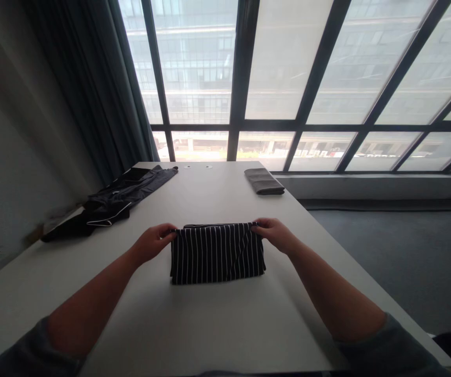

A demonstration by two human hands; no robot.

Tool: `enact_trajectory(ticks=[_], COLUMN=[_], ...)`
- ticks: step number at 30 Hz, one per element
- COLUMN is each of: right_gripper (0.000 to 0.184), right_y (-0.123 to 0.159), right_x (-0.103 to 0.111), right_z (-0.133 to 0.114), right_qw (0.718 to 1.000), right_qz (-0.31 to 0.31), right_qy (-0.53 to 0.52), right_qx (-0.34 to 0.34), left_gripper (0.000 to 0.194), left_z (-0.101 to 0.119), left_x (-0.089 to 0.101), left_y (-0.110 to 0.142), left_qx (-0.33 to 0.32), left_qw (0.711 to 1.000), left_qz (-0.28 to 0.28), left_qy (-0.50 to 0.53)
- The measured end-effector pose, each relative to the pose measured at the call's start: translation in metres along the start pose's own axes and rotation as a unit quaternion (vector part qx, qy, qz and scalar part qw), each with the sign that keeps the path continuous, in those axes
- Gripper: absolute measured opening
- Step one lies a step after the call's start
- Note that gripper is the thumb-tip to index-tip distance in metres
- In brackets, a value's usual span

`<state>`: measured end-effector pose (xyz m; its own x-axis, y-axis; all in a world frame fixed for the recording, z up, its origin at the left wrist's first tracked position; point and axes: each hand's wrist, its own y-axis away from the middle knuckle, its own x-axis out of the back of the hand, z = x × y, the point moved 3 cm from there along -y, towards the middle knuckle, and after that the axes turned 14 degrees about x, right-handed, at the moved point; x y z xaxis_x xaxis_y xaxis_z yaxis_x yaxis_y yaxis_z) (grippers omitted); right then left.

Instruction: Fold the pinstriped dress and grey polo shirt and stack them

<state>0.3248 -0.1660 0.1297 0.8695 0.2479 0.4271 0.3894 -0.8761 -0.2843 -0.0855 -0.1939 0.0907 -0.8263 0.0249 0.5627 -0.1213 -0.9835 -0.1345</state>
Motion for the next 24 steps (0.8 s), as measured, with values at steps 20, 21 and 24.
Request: enact_trajectory(ticks=[20,21,24], right_gripper=[0.026,0.032,0.036], right_y=[-0.052,-0.051,-0.05], right_x=[-0.022,-0.027,-0.06], right_z=[0.064,0.053,0.019], right_qw=[0.895,0.883,0.864], right_qz=[0.055,0.071,0.06], right_qy=[0.441,0.46,0.482], right_qx=[0.03,0.052,0.13], left_gripper=[0.026,0.029,0.034], left_z=[-0.054,-0.043,-0.004], left_x=[-0.051,-0.055,-0.084], left_y=[-0.08,-0.079,-0.076], left_qx=[0.11,0.095,0.023], left_qw=[0.982,0.98,0.973], left_qz=[0.14,0.153,0.126], left_qy=[-0.065,-0.083,-0.193])
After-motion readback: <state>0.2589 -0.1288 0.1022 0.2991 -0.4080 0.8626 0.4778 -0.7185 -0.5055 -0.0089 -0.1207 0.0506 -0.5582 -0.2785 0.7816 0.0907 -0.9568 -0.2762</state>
